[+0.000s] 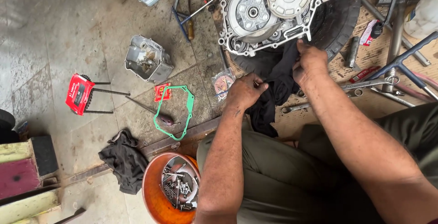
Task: The person sits on the floor of a motorcycle repair workshop and applies sealant from a tube onto a rubber gasket, then fits the gasket onto a motorcycle engine case. They use a wrench on the engine fasteners, wipe parts with a black cloth, and reposition the engine assembly on a tire while continuing to work on it by hand.
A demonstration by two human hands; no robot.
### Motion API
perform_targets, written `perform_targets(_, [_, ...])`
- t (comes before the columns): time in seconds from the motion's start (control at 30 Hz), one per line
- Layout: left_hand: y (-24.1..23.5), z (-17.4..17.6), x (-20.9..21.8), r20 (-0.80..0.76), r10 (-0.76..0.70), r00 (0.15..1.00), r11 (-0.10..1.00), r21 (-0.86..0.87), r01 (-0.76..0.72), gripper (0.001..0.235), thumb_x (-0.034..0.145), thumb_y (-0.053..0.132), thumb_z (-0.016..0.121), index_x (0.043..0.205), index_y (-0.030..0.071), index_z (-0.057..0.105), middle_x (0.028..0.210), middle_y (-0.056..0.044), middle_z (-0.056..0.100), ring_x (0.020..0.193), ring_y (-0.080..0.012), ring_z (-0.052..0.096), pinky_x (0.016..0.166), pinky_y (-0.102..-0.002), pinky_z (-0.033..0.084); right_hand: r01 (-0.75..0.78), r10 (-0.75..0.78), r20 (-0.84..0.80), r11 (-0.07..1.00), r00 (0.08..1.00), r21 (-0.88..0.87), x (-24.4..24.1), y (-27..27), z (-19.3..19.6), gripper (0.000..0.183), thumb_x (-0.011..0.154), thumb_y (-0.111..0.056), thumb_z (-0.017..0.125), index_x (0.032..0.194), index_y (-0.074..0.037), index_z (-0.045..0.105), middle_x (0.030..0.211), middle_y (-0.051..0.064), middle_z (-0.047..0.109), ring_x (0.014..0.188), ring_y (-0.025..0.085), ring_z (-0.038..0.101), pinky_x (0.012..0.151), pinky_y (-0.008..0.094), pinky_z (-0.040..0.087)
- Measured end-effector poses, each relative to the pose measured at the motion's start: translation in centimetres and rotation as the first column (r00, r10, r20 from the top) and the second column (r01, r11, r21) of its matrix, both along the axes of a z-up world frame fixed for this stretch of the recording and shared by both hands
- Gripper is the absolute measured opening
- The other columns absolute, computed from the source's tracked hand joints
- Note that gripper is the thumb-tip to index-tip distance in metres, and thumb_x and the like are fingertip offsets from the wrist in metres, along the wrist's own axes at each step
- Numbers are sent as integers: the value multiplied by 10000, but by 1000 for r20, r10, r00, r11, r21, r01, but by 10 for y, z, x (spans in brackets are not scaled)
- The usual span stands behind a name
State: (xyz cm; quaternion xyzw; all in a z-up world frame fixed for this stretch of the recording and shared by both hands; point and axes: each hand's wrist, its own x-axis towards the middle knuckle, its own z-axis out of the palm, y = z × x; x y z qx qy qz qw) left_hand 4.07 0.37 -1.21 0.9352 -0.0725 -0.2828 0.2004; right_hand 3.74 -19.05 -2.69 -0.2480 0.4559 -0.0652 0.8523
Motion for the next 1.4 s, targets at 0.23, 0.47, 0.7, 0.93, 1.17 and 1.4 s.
perform_targets(0.23, [9,-9,-1,1,-16,1000,1000,0,16,377,898,468,736,1132,172,718,1091,-24,767,1015,-205,734,903,-406,566,-118,139,140,981,980,-153,10,21,-50,196,1008,-102,650,1129,44,598,1001,118,677,823,214,640,707,352,572])
perform_targets(0.47, [13,-3,0,-5,-5,1000,1000,26,5,363,894,461,724,1139,193,718,1131,-1,755,1089,-200,704,932,-401,544,20,-21,81,1000,997,12,-1,22,4,295,976,-200,635,1139,46,630,974,124,735,828,230,714,758,384,657])
perform_targets(0.7, [4,-44,12,35,33,999,996,-88,-30,470,966,528,645,1292,191,676,1328,-89,668,1223,-264,637,1058,-433,471,-222,277,326,955,904,-197,-10,18,-44,187,1032,-119,632,1166,10,607,1001,121,671,848,246,675,743,393,594])
perform_targets(0.93, [7,-77,24,13,142,990,852,-510,-115,846,730,553,781,1343,8,576,1264,-224,694,1161,-335,700,982,-422,561,-469,680,175,647,712,-601,-29,36,-43,223,965,-53,788,1140,28,675,1103,127,696,954,200,678,838,322,559])
perform_targets(1.17, [79,-41,46,-292,884,365,68,-692,-719,598,984,483,434,1249,-7,651,1176,-281,748,1103,-405,724,929,-512,551,-779,798,-410,115,442,-616,-50,8,9,354,982,-206,654,1306,-68,681,1176,118,728,1052,222,690,872,387,576])
perform_targets(1.4, [22,-77,99,-329,719,612,41,-859,-510,658,1031,520,306,1470,84,531,1558,-218,431,1426,-362,371,1132,-528,284,-720,772,-551,-183,316,-670,-113,-123,-8,443,1022,-222,584,1399,7,609,1177,213,720,1044,268,701,871,417,581])
